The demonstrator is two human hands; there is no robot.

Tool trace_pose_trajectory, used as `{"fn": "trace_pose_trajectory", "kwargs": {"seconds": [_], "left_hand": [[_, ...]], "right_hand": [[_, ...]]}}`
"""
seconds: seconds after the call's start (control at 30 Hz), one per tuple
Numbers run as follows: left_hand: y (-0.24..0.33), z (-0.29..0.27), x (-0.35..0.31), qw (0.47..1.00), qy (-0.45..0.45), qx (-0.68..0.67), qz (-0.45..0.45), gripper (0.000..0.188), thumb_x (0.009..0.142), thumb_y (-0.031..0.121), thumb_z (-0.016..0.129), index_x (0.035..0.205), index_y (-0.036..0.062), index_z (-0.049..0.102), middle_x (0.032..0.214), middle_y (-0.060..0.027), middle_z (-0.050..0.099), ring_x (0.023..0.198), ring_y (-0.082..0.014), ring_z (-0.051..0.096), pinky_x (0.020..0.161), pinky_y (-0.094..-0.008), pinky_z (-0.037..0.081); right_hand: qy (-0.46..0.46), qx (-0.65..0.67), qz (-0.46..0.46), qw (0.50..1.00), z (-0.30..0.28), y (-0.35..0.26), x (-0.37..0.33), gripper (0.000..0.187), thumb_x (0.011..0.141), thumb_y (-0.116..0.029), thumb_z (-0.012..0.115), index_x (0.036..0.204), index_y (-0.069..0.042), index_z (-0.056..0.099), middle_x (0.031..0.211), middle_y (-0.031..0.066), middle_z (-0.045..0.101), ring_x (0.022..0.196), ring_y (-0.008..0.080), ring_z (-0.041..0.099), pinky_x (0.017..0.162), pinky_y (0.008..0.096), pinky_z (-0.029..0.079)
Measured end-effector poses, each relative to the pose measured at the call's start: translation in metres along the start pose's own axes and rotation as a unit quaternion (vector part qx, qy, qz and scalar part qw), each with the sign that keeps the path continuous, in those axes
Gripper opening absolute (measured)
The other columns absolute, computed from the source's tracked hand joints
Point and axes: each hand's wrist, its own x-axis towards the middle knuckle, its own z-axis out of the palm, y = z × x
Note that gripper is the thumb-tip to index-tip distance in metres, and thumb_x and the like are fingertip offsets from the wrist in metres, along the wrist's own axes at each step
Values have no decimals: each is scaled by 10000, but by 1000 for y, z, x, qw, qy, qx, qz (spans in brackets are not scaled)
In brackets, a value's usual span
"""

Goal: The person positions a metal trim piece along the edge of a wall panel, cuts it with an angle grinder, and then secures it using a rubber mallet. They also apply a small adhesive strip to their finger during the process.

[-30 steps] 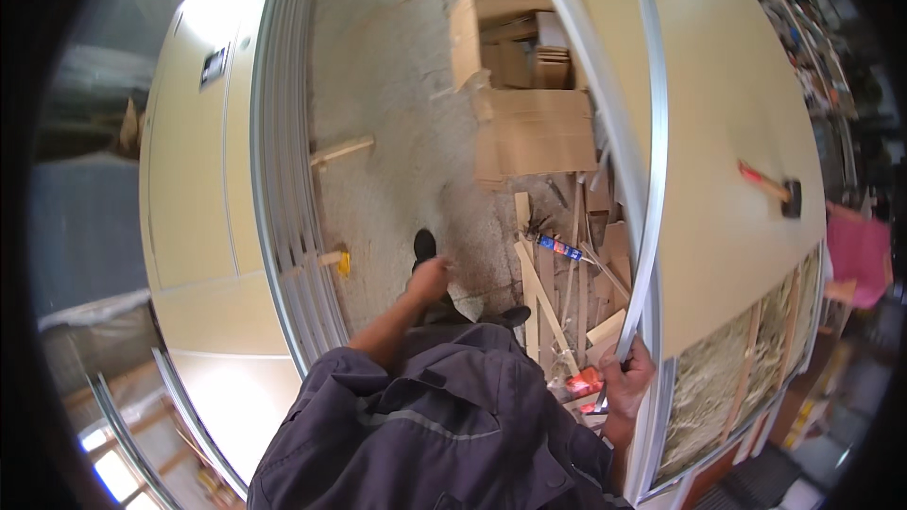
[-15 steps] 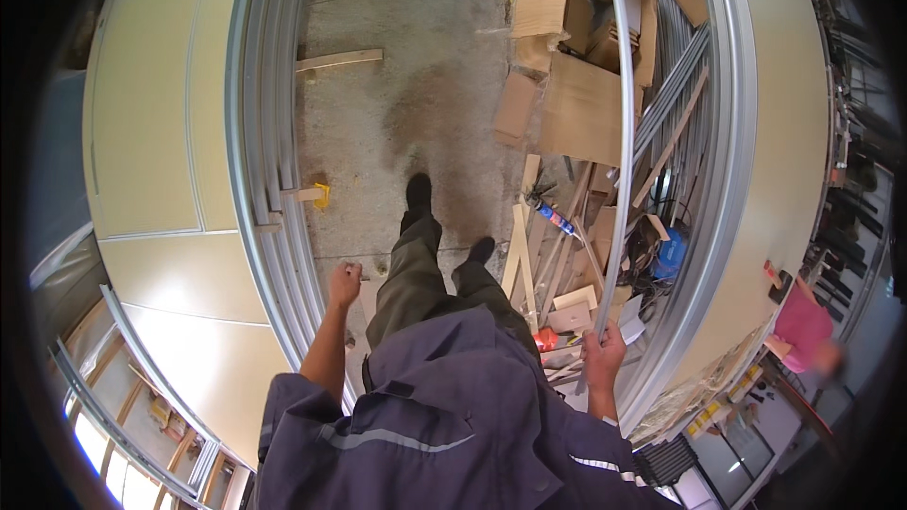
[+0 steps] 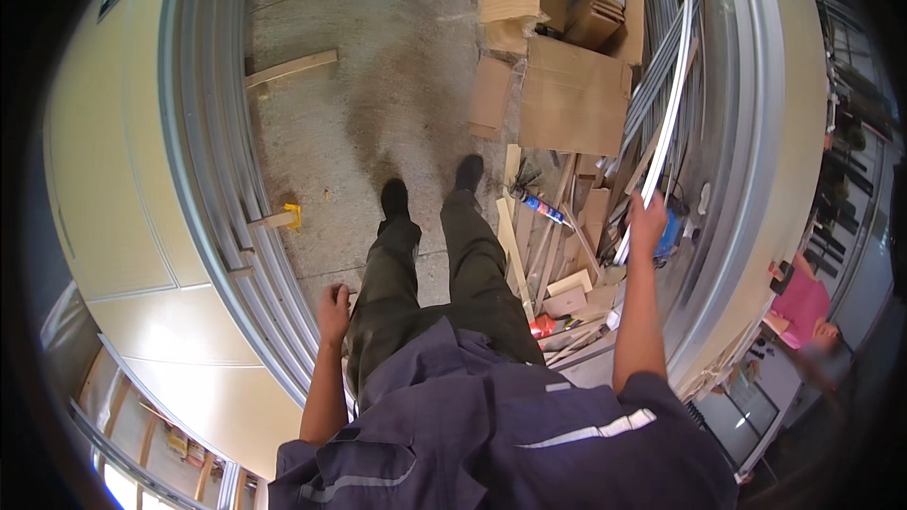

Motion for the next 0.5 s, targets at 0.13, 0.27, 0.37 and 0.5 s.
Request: {"fn": "trace_pose_trajectory", "kwargs": {"seconds": [0.13, 0.27, 0.37, 0.5], "left_hand": [[-7, -10, -3, 998, 17, 33, -55, 347, 1013, 290, 596, 1118, -36, 654, 934, -111, 705, 766, -169, 648, 695, -322, 536], [-37, 8, -19, 991, 20, 99, -85, 357, 1007, 291, 597, 1072, -51, 678, 936, -141, 711, 839, -225, 666, 787, -363, 522], [-13, 20, -19, 986, 4, 108, -123, 387, 1009, 309, 588, 1095, -56, 682, 986, -150, 714, 915, -230, 659, 851, -363, 506], [14, 29, -22, 987, 14, 112, -117, 402, 1021, 315, 561, 1106, -60, 679, 981, -141, 694, 893, -220, 620, 845, -355, 485]], "right_hand": [[45, 191, 41, 980, 35, 3, 114, 427, 978, -209, 632, 1343, 8, 586, 847, 64, 651, 655, 122, 584, 534, 294, 457], [-31, 149, 142, 978, 63, 100, 174, 511, 984, -252, 623, 1425, -6, 543, 920, 58, 656, 759, 113, 596, 591, 278, 489], [-35, 105, 233, 966, 88, 190, 186, 471, 994, -261, 595, 1385, -1, 574, 978, 111, 683, 798, 190, 664, 640, 331, 560], [-48, 76, 300, 950, 124, 289, 203, 429, 974, -199, 597, 1374, -44, 606, 929, 93, 665, 714, 174, 615, 572, 299, 511]]}}
